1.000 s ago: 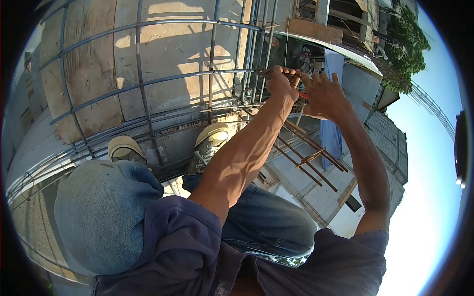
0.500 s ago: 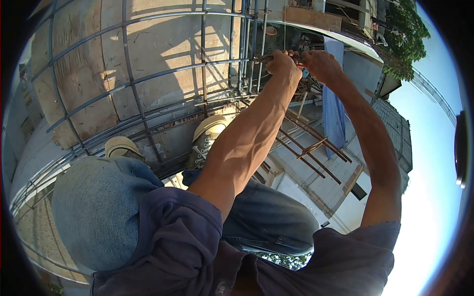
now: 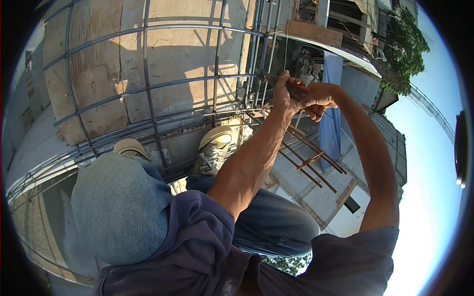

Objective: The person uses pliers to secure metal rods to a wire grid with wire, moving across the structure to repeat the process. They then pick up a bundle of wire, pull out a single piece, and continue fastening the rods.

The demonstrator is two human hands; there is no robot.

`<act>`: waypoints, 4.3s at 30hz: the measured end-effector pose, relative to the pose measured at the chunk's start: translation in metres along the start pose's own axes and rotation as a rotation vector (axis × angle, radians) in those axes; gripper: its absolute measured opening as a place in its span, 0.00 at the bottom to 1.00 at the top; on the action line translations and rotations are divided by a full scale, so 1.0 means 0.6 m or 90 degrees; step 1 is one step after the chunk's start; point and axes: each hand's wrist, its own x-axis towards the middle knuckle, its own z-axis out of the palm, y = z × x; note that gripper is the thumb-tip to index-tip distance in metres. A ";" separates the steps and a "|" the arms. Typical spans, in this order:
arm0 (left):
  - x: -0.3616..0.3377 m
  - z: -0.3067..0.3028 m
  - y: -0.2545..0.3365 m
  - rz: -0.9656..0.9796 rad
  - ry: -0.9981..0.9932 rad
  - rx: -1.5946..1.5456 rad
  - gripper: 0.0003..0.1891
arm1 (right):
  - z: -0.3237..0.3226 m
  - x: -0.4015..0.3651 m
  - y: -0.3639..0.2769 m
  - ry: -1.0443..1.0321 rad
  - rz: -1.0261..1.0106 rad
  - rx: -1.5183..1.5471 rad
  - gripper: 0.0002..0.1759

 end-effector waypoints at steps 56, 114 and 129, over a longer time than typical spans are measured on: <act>-0.033 0.021 0.080 0.006 0.070 0.205 0.19 | 0.036 -0.141 -0.280 0.616 -0.556 -0.489 0.31; -0.293 0.300 0.385 0.625 0.030 1.177 0.07 | 0.346 0.173 -0.238 0.413 -0.545 0.493 0.22; -0.323 0.306 0.321 0.309 -0.185 1.126 0.09 | 0.229 0.007 -0.226 0.870 -0.936 0.378 0.12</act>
